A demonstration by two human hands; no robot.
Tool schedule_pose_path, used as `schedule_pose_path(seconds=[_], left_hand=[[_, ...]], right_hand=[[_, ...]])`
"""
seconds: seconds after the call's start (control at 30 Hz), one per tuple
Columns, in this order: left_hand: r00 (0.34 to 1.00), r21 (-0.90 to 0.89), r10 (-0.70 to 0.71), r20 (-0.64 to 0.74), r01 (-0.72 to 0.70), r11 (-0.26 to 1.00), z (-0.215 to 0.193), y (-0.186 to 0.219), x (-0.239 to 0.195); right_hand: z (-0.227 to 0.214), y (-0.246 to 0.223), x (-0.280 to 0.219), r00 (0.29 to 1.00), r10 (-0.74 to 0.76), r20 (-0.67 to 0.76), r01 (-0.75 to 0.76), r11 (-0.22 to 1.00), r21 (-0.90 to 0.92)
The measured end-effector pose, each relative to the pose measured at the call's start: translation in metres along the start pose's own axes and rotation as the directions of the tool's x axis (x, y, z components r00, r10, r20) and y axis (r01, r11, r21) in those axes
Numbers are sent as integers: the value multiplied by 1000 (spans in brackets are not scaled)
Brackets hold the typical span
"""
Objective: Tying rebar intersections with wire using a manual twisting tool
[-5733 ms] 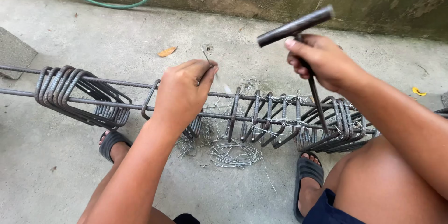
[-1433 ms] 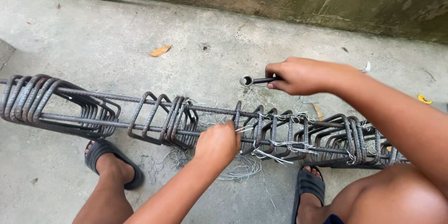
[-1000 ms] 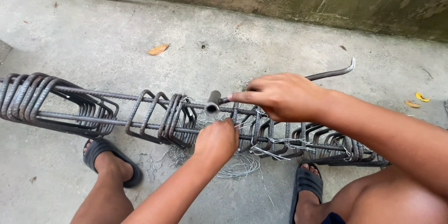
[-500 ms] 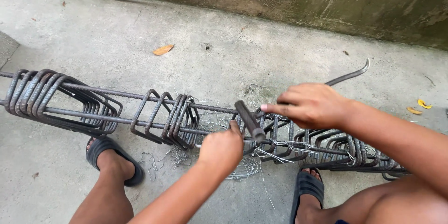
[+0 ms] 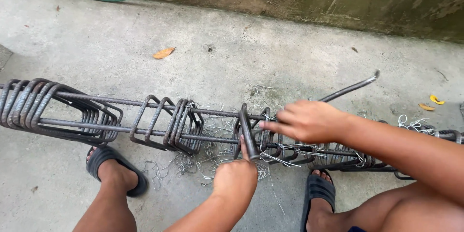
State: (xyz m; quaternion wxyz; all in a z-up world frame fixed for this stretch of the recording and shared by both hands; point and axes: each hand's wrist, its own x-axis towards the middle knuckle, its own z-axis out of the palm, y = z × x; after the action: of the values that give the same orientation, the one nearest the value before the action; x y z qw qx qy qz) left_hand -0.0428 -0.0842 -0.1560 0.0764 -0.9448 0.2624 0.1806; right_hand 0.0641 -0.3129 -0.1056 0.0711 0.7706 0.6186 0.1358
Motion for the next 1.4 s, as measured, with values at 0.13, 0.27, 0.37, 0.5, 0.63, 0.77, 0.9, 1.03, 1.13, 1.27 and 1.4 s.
schedule_pose_path(seconds=[0.13, 0.27, 0.37, 0.5, 0.63, 0.77, 0.9, 1.03, 1.13, 1.27, 1.4], left_hand=[[997, -45, -18, -81, 15, 999, 9, 2, 1], [1000, -102, -2, 5, 2, 995, 17, -1, 1], [1000, -122, -12, -8, 10, 992, 14, -2, 2], [999, -137, 22, 33, -18, 990, -17, -7, -10], [1000, -129, 13, -6, -13, 991, -12, -7, -7], [999, -213, -16, 29, 22, 977, -16, -8, -9], [998, -183, 8, 58, 3, 983, -25, -8, -10], [999, -175, -31, -17, 28, 984, -15, -6, -6], [999, -224, -21, 49, 31, 974, -25, -10, -13], [999, -211, -20, 29, 26, 977, -32, -14, -10], [999, -229, -32, -8, 30, 973, -22, -12, -9]], right_hand=[[-6, 2, 2, 997, 70, 12, -69, 996, -56], [-8, -5, 1, 995, -10, -104, 26, 988, 154], [4, 6, 7, 984, 130, 119, -147, 977, 153], [-6, 5, 2, 925, 371, 81, -379, 915, 136], [-5, 7, -3, 966, 237, -105, -215, 959, 187], [-17, 2, 8, 932, 314, 180, -337, 934, 118], [-33, -3, 13, 954, 286, -93, -269, 950, 157], [-22, 3, 14, 982, 187, 14, -187, 975, 117], [-24, 4, 23, 908, 367, 200, -392, 915, 97], [-37, 10, 20, 937, 348, -30, -342, 932, 119], [-28, 6, 22, 945, 290, 150, -309, 943, 125]])
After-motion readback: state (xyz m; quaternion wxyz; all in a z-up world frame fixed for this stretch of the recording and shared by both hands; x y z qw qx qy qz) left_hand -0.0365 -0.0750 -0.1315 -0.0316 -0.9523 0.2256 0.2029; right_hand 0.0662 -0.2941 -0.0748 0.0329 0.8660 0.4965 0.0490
